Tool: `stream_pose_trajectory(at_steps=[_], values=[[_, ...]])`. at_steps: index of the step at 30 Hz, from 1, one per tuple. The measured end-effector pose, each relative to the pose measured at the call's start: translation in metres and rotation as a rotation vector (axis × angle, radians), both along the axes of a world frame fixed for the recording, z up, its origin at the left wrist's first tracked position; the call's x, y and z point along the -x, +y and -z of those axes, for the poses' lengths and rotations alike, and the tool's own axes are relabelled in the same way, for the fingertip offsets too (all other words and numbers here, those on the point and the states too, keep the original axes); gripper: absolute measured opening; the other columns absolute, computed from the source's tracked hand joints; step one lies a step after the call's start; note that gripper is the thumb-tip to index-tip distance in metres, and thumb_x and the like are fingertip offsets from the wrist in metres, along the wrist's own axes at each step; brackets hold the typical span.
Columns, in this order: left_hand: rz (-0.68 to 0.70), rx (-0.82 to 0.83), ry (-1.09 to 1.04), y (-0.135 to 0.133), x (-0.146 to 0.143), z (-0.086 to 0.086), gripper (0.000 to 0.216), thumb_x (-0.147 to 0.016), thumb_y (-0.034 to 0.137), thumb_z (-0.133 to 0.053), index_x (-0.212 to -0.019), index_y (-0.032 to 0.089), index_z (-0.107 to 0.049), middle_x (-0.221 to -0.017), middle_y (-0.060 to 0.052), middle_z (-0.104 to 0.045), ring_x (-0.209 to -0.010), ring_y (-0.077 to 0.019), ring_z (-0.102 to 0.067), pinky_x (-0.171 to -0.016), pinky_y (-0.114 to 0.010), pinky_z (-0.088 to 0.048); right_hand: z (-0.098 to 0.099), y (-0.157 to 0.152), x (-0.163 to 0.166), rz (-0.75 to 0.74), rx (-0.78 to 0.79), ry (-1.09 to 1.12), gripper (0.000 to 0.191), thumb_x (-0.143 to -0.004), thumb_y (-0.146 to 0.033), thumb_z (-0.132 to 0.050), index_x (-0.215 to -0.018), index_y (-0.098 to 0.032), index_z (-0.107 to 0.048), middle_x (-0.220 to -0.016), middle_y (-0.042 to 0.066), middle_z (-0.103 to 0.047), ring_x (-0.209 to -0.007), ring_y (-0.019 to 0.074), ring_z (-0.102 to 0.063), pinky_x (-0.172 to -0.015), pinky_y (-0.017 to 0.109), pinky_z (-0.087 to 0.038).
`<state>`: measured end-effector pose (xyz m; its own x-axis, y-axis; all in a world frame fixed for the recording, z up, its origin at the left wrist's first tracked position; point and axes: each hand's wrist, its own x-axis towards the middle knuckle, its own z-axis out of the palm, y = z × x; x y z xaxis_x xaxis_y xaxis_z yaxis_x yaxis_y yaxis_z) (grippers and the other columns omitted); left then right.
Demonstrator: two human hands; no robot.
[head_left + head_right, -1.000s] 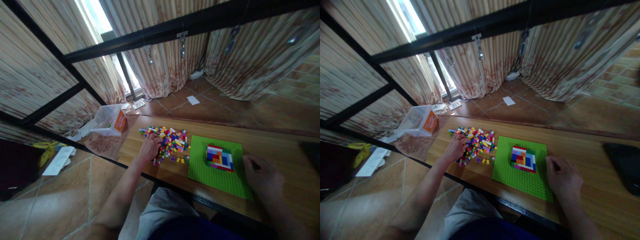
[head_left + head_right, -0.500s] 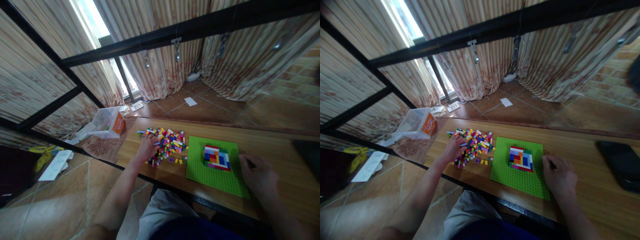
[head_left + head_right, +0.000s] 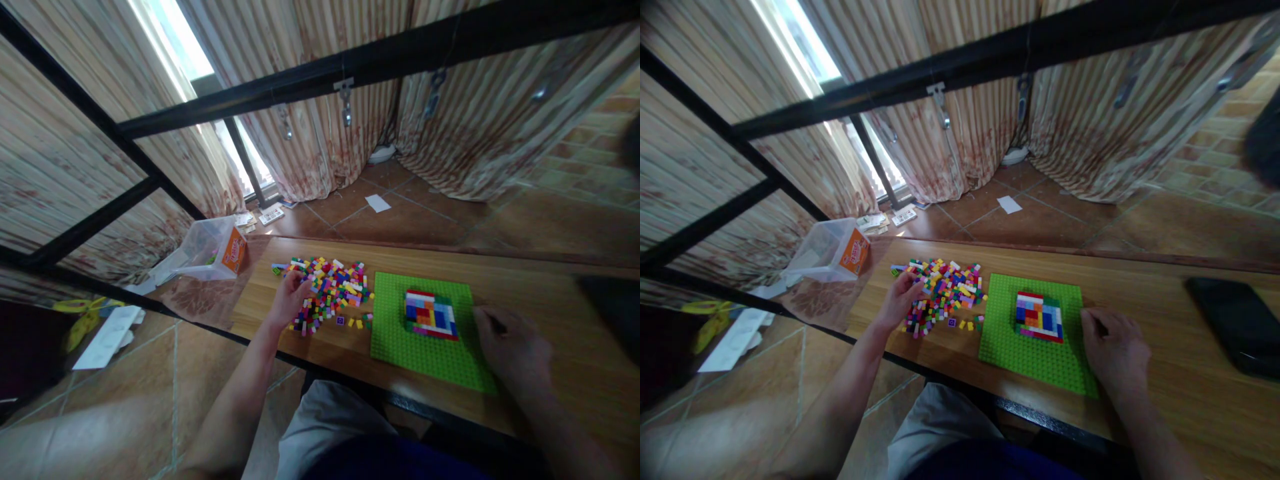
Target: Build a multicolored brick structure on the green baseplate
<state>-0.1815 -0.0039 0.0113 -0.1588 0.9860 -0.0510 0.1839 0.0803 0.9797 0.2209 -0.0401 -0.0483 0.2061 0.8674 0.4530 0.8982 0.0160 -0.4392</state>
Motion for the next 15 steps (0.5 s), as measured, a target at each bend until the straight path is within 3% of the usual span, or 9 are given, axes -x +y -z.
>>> stream_pose_trajectory(at_steps=[4,9,13,15], values=[[-0.105,0.166,-0.427,-0.005,-0.010,-0.004,0.035,-0.069,0.033,-0.075,-0.088,0.020,-0.049,-0.068,0.005,-0.062,-0.065,-0.0134,-0.067,-0.066,-0.026,-0.054,0.002,0.000,0.000,0.004,-0.001,0.022,0.031,-0.086,-0.044,-0.047,-0.081,-0.021,-0.066,-0.088,0.010,-0.071,-0.082,0.0252,-0.065,-0.074,0.036,-0.049],[-0.078,0.168,-0.595,-0.017,-0.021,-0.014,0.040,-0.061,0.022,-0.081,-0.095,0.018,-0.060,-0.072,0.005,-0.063,-0.063,-0.0078,-0.063,-0.065,-0.021,-0.054,0.000,0.000,-0.003,0.017,0.023,0.057,0.033,-0.084,-0.046,-0.046,-0.078,-0.021,-0.067,-0.087,0.010,-0.071,-0.082,0.0260,-0.065,-0.073,0.036,-0.049],[0.045,0.153,-0.628,-0.034,-0.031,-0.022,0.043,-0.066,0.027,-0.081,-0.106,0.019,-0.066,-0.085,0.002,-0.065,-0.070,-0.0072,-0.061,-0.065,-0.018,-0.051,-0.029,-0.004,0.015,0.132,0.111,0.285,0.036,-0.083,-0.048,-0.051,-0.086,-0.018,-0.071,-0.083,0.011,-0.072,-0.072,0.0240,-0.065,-0.068,0.035,-0.049],[0.104,0.146,-0.598,-0.043,-0.039,-0.025,0.042,-0.073,0.034,-0.077,-0.111,0.020,-0.067,-0.087,0.000,-0.065,-0.071,-0.0082,-0.060,-0.064,-0.019,-0.050,-0.052,-0.008,0.042,0.094,0.101,0.401,0.039,-0.082,-0.050,-0.054,-0.094,-0.017,-0.071,-0.083,0.010,-0.071,-0.071,0.0222,-0.065,-0.065,0.033,-0.050]])
